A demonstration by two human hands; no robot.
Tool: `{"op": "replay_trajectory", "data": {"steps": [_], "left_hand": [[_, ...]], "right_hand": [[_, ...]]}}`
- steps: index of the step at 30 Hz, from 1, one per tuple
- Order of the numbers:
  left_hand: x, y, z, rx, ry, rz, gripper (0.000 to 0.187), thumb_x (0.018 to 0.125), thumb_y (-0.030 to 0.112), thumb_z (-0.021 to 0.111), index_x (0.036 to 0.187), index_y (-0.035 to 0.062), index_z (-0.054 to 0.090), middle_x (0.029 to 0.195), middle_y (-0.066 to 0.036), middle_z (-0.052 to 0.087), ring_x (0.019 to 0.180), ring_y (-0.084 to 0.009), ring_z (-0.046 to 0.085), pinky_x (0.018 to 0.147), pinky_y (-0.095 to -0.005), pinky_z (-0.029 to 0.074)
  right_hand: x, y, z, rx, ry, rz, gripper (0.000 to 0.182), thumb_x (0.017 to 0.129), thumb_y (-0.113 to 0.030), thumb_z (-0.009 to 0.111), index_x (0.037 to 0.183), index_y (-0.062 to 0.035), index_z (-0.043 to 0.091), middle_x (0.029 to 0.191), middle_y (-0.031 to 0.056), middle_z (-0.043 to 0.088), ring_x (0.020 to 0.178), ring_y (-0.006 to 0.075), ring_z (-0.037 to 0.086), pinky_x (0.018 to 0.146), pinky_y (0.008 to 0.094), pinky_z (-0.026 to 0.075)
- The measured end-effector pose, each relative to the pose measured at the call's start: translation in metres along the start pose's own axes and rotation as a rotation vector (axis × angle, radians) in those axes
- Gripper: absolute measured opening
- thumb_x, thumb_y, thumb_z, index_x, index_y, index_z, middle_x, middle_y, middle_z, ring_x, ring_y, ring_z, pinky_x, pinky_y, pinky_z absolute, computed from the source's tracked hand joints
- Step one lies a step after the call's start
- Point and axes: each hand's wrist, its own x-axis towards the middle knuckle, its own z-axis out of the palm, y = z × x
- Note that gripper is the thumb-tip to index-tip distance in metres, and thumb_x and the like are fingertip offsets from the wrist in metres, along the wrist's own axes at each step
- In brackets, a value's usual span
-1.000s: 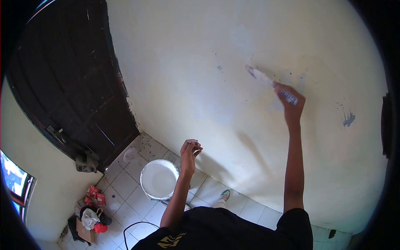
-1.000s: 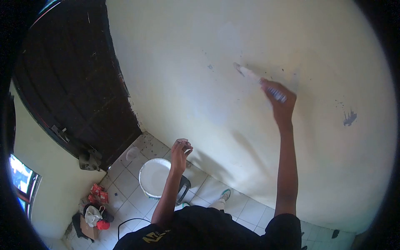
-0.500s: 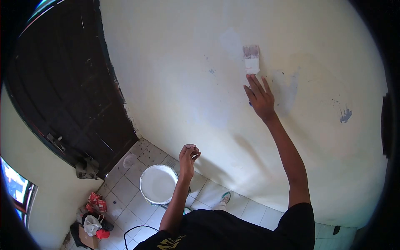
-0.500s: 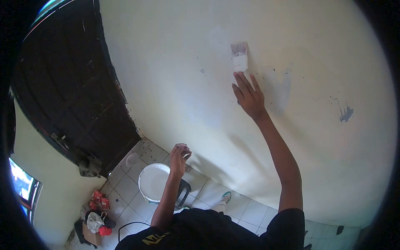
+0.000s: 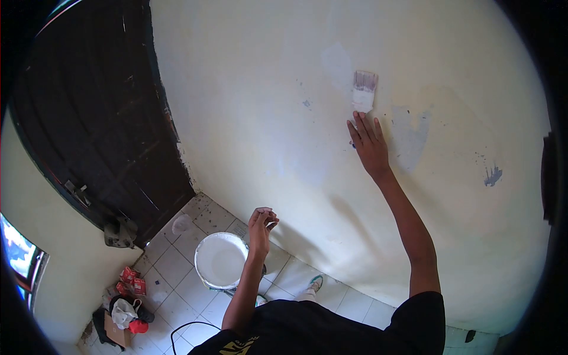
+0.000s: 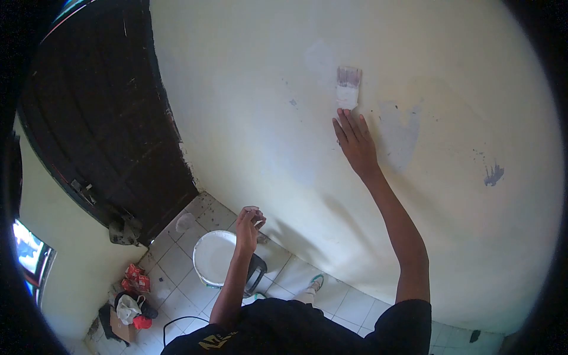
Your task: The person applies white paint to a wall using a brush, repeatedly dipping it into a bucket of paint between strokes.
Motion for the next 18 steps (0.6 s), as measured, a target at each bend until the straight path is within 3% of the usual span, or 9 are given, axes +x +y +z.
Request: {"op": "replay_trajectory", "data": {"steps": [10,15,16,18], "left_hand": [[0.0,-0.001,0.005,0.019,-0.037,0.007,0.012,0.096,0.017,0.047,0.095,0.0107,0.058,0.085,-0.002,0.06,0.08,-0.0132,0.059,0.08,-0.0319,0.045],[0.001,0.004,0.002,0.013,-0.037,0.021,0.012,0.096,0.017,0.047,0.096,0.0109,0.058,0.085,-0.002,0.06,0.081,-0.0137,0.059,0.08,-0.0319,0.045],[0.002,0.004,0.001,0.023,-0.032,0.02,0.012,0.096,0.017,0.047,0.096,0.0109,0.058,0.085,-0.002,0.06,0.081,-0.0139,0.059,0.08,-0.0319,0.044],[0.003,0.004,0.0,0.016,-0.023,0.026,0.011,0.095,0.016,0.048,0.095,0.0107,0.057,0.085,-0.002,0.059,0.081,-0.0142,0.059,0.081,-0.0335,0.045]], "right_hand": [[-0.003,0.002,0.005,-0.056,-0.02,-0.044,0.05,0.092,-0.024,0.054,0.139,-0.0104,0.045,0.149,0.0136,0.035,0.141,0.0243,0.03,0.116,0.0436,0.024],[-0.003,-0.002,-0.027,0.211,0.218,-0.014,0.049,0.086,-0.024,0.064,0.133,-0.0155,0.054,0.146,0.0198,0.039,0.136,0.029,0.039,0.113,0.0474,0.026],[-0.001,-0.006,-0.048,0.279,0.261,0.007,0.048,0.081,-0.022,0.071,0.126,-0.0156,0.059,0.141,0.0199,0.045,0.13,0.0312,0.047,0.11,0.0491,0.032],[-0.002,-0.017,-0.08,0.408,0.297,0.018,0.044,0.08,-0.018,0.071,0.123,-0.0146,0.061,0.14,0.0203,0.047,0.126,0.0315,0.051,0.105,0.0475,0.038]]}}
